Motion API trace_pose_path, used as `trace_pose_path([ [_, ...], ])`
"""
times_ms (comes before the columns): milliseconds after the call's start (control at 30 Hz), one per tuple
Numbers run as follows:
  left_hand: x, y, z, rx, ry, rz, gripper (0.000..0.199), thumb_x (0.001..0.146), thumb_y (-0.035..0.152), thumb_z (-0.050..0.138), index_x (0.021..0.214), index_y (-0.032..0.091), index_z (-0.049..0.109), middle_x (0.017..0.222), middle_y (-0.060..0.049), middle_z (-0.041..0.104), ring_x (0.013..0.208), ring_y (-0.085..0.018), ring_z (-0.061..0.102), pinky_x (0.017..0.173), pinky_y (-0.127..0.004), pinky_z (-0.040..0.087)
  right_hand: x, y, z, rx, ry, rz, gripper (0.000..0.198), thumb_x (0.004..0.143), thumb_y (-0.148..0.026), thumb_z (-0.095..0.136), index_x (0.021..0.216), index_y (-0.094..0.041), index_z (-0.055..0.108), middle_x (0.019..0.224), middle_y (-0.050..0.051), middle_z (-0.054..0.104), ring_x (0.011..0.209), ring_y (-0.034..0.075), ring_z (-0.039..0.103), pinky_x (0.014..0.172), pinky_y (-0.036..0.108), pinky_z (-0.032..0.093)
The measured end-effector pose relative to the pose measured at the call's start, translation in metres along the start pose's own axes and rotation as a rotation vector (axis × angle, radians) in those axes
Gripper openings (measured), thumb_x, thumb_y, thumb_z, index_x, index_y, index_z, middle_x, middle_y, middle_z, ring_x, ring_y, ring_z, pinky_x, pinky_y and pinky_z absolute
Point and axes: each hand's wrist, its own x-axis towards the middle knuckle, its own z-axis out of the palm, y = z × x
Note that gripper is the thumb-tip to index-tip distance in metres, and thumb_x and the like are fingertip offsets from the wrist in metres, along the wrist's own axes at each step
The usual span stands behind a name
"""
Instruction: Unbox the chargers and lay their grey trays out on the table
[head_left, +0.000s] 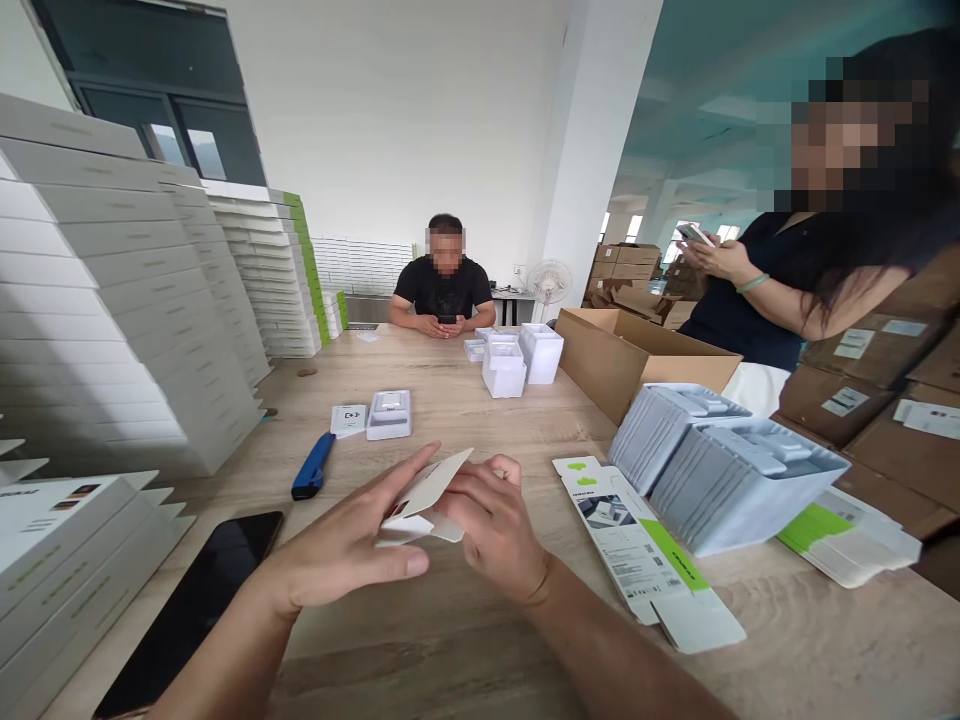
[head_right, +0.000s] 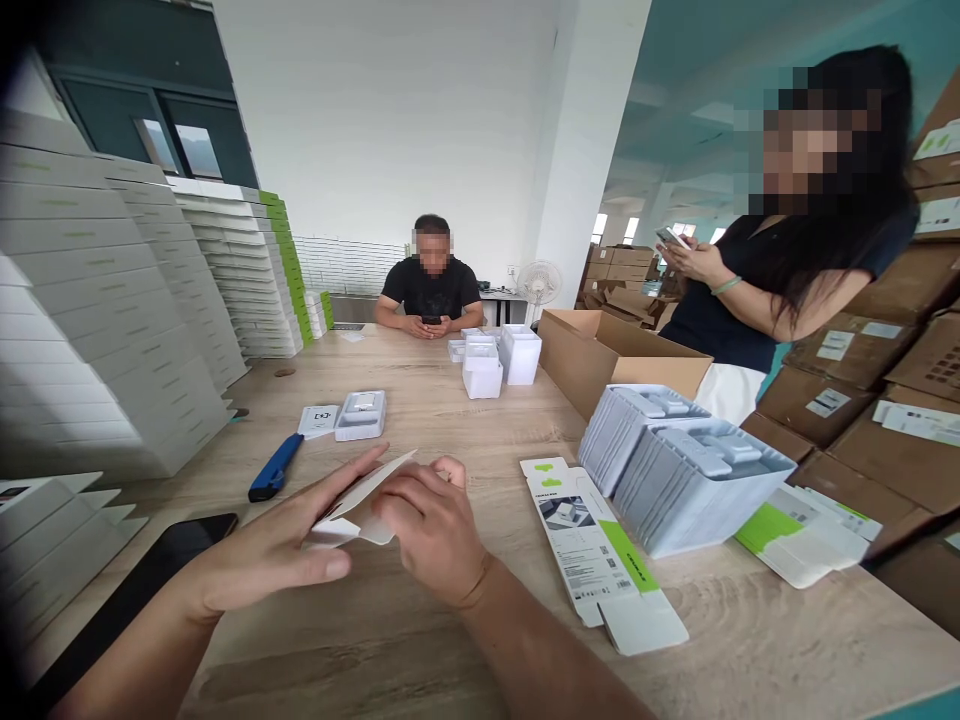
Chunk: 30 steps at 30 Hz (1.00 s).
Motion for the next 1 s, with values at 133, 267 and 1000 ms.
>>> trace_pose_path([
  [133, 0.002, -0.003, 0.003, 0.121, 0.117, 0.013, 0.062, 0.092, 0.040, 0.051, 0.150, 0.036, 0.030, 0.159, 0.001, 0.032, 0.146, -0.031, 0.025, 0.119, -0.049, 0.019, 0.003, -0.004, 0.000, 0.028, -0.027, 0.017, 0.027, 0.090, -0.006, 0.040, 0.094, -0.022, 0.062, 0.097, 0.002, 0.073, 0.100, 0.018, 0.061, 0.086, 0.039, 0.032],
  [267, 0.010, -0.008, 0.011, 0.453, 0.273, 0.140, 0.071, 0.084, 0.025, 0.052, 0.151, 0.026, 0.029, 0.154, -0.008, 0.039, 0.140, -0.033, 0.034, 0.116, -0.051, 0.023, -0.002, 0.000, -0.004, 0.152, 0.039, 0.207, 0.035, 0.087, -0.012, 0.040, 0.115, -0.023, 0.059, 0.125, 0.009, 0.059, 0.122, 0.025, 0.048, 0.097, 0.044, 0.034],
  [1000, 0.001, -0.005, 0.003, -0.004, 0.151, 0.125, 0.065, 0.088, 0.041, 0.048, 0.150, 0.034, 0.031, 0.148, -0.003, 0.047, 0.137, -0.036, 0.037, 0.112, -0.049, 0.030, 0.002, 0.002, -0.028, 0.690, -0.135, 0.397, 0.013, 0.086, -0.031, 0.066, 0.097, -0.024, 0.066, 0.127, 0.007, 0.059, 0.120, 0.022, 0.054, 0.099, 0.036, 0.044],
])
